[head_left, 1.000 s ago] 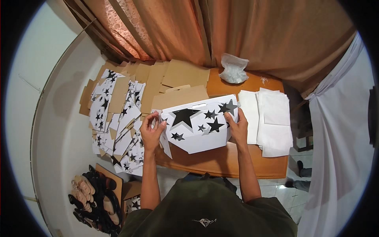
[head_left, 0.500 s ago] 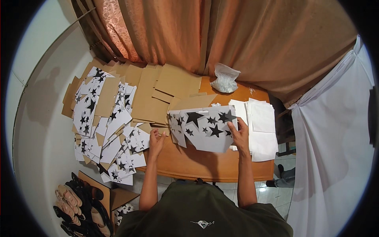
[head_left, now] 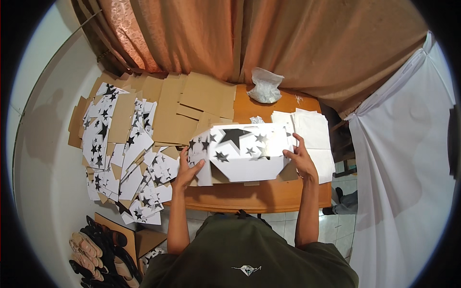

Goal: The user is seen folding and assembling cardboard shoe boxes with a star pattern printed on them.

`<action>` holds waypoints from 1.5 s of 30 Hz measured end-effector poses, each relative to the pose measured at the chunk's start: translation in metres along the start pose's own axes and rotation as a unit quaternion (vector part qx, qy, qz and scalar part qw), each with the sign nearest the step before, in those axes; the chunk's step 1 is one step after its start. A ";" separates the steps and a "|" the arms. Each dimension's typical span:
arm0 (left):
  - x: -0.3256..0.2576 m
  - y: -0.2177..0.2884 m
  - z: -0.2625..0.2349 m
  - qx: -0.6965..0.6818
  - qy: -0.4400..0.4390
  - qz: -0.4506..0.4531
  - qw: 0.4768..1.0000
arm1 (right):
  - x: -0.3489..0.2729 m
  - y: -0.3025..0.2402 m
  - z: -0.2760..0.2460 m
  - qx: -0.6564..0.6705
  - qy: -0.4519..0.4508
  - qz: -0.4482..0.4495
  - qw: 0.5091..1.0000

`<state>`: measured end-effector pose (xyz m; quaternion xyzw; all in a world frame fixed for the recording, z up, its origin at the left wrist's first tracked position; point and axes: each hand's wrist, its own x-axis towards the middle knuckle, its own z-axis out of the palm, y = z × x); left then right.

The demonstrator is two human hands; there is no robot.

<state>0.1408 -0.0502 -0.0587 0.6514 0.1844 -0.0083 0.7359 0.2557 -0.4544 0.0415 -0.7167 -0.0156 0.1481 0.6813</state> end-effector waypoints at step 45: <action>-0.090 0.055 0.040 0.410 0.196 0.119 0.883 | -0.002 0.049 0.019 -0.346 -0.018 0.023 0.938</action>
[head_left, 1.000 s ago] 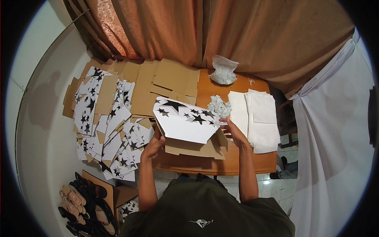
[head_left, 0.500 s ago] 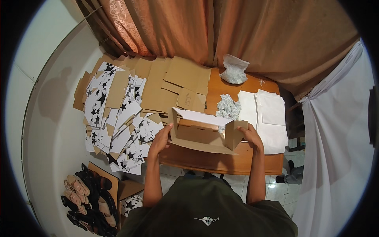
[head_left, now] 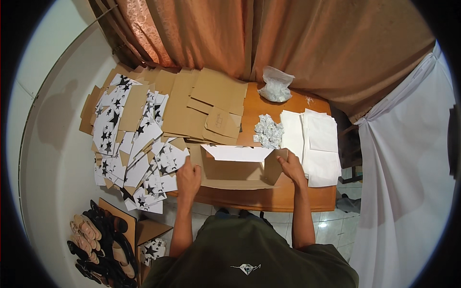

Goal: The user is seen folding and assembling cardboard shoe boxes with a star pattern printed on them.

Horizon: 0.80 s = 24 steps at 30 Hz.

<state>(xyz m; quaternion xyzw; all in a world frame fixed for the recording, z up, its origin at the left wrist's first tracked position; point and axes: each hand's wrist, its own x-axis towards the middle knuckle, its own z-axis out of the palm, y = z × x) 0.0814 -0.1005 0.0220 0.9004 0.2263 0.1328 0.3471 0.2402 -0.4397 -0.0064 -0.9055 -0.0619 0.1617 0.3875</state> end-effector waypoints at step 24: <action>0.011 -0.062 0.055 0.073 -0.120 -0.084 0.987 | 0.007 0.032 0.065 0.089 -0.099 0.067 0.989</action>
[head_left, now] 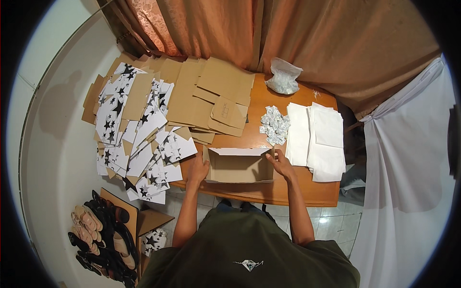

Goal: The user is seen folding and assembling cardboard shoe boxes with a star pattern printed on them.

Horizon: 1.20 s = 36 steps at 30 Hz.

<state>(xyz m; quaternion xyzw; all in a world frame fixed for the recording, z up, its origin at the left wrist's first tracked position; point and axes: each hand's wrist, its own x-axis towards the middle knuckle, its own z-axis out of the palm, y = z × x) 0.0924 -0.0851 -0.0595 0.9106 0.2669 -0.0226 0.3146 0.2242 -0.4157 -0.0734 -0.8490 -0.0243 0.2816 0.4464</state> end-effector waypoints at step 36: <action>0.038 -0.040 0.050 -0.195 -0.069 0.007 0.978 | 0.027 0.000 0.015 -0.026 -0.013 0.009 1.000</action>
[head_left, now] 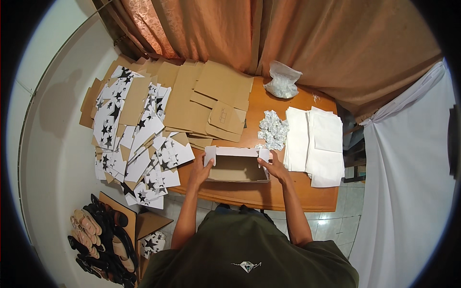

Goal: The user is seen folding and assembling cardboard shoe boxes with a star pattern printed on them.

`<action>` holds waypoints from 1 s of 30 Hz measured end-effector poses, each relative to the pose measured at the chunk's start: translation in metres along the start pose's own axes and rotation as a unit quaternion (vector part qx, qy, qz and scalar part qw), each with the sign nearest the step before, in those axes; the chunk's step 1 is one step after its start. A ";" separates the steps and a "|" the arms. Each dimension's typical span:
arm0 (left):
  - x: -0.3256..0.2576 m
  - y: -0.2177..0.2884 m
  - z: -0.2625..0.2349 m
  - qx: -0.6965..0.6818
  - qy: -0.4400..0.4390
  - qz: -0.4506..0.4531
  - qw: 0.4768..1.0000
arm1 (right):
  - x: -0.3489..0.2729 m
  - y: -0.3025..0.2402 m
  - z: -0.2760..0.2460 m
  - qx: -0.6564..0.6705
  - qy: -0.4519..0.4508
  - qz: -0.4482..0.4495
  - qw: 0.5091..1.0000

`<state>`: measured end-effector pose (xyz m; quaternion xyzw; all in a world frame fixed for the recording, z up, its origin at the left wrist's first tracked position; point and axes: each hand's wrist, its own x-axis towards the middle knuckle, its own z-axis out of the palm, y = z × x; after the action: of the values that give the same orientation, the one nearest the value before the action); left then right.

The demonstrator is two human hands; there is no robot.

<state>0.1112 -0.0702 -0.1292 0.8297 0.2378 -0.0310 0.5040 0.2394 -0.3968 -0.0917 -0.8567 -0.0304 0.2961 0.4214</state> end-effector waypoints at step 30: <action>-0.021 0.156 0.046 0.303 -0.193 0.242 0.901 | -0.084 -0.017 -0.010 0.032 0.010 -0.217 0.976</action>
<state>0.1678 -0.1763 -0.0176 0.9522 -0.0934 -0.1377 0.2562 0.1791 -0.4183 -0.0336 -0.8184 -0.2018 0.1899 0.5033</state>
